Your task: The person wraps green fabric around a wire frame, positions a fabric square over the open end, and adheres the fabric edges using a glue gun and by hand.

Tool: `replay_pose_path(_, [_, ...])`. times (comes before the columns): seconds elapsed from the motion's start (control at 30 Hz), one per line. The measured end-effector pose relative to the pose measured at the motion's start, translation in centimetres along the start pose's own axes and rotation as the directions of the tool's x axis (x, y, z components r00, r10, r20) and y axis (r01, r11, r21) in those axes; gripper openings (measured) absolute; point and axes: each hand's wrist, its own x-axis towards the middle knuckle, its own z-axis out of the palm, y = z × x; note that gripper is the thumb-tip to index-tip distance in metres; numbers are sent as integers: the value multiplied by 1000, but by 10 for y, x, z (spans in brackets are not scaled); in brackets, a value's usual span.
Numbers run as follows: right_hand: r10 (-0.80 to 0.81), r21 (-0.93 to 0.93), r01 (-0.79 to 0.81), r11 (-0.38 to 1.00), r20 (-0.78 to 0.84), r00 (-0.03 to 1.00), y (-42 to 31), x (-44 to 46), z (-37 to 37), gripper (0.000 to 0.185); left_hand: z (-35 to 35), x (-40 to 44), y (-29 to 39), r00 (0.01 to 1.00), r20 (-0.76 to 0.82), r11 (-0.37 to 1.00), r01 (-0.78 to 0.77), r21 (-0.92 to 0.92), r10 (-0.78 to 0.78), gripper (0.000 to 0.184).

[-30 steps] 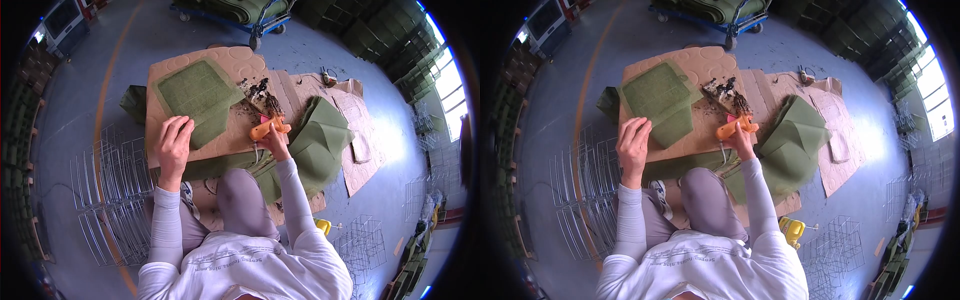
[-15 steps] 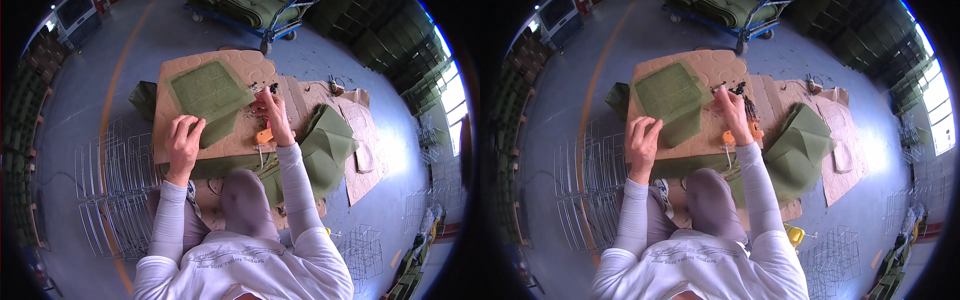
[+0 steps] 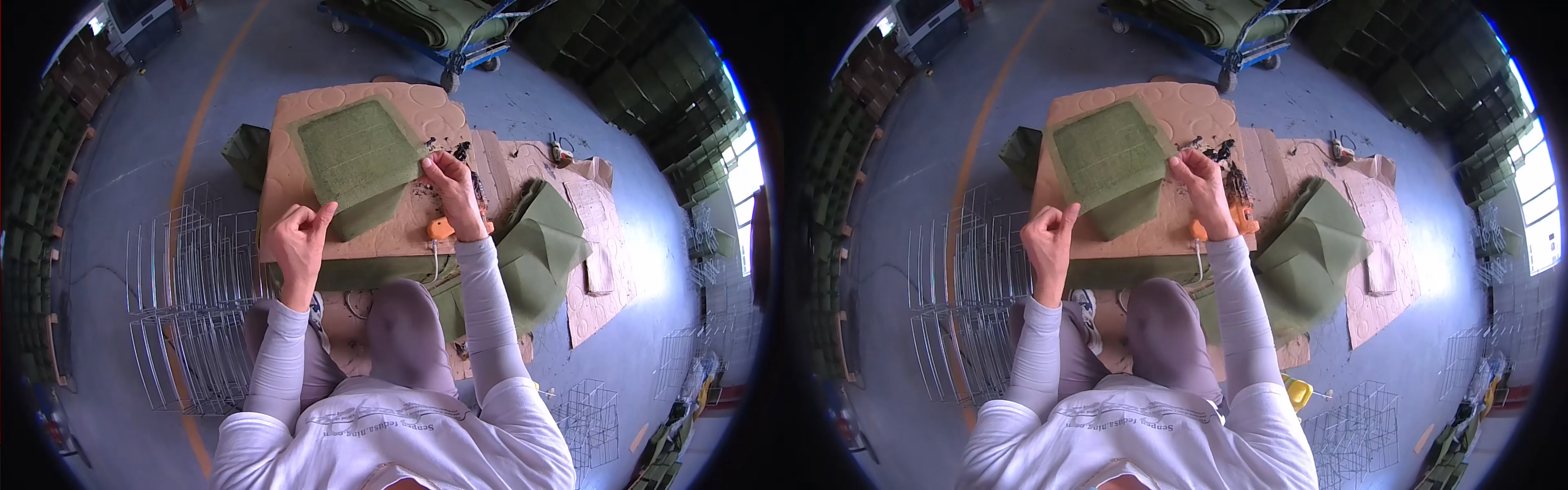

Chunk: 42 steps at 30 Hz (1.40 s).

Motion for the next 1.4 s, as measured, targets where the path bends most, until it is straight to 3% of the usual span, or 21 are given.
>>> replay_pose_path(0.07, [-9,30,8,1000,35,999,1,0,0,13,3,0,-9,898,306,885,395,-246,-316,35])
replay_pose_path(0.1, [-8,32,7,999,37,999,3,-1,2,13,5,1,-6,898,304,885,395,-244,-317,35])
replay_pose_path(0.17, [21,165,-24,986,22,1000,8,-5,8,12,11,0,6,915,326,774,382,-505,-239,38])
replay_pose_path(0.3, [7,68,-11,998,54,999,8,-18,20,12,5,10,-4,936,232,797,348,-494,-265,39])
replay_pose_path(0.37, [-13,75,11,997,30,999,11,-20,25,12,-1,15,-12,853,387,688,515,-511,-351,42])
replay_pose_path(0.4, [-33,76,33,997,-9,999,12,-21,27,13,-3,17,-13,856,377,692,511,-511,-354,42])
replay_pose_path(0.47, [-39,41,41,998,-35,999,7,-23,28,19,-2,19,-9,782,452,528,624,-576,-430,43])
replay_pose_path(0.53, [31,-79,-36,996,-63,998,-4,-31,30,26,1,23,-1,765,470,497,644,-582,-440,44])
replay_pose_path(0.6, [65,-69,-69,995,-53,996,-2,-39,37,33,6,27,2,746,499,462,665,-587,-440,45])
replay_pose_path(0.8, [169,153,-158,976,-65,983,3,-37,64,31,28,30,5,724,522,418,688,-594,-451,44])
replay_pose_path(1.33, [152,217,-116,969,-158,976,13,-37,91,27,10,37,-4,744,420,457,658,-598,-520,42])
replay_pose_path(1.4, [148,229,-109,967,-157,977,14,-37,93,27,10,39,-4,782,375,525,617,-587,-498,38])
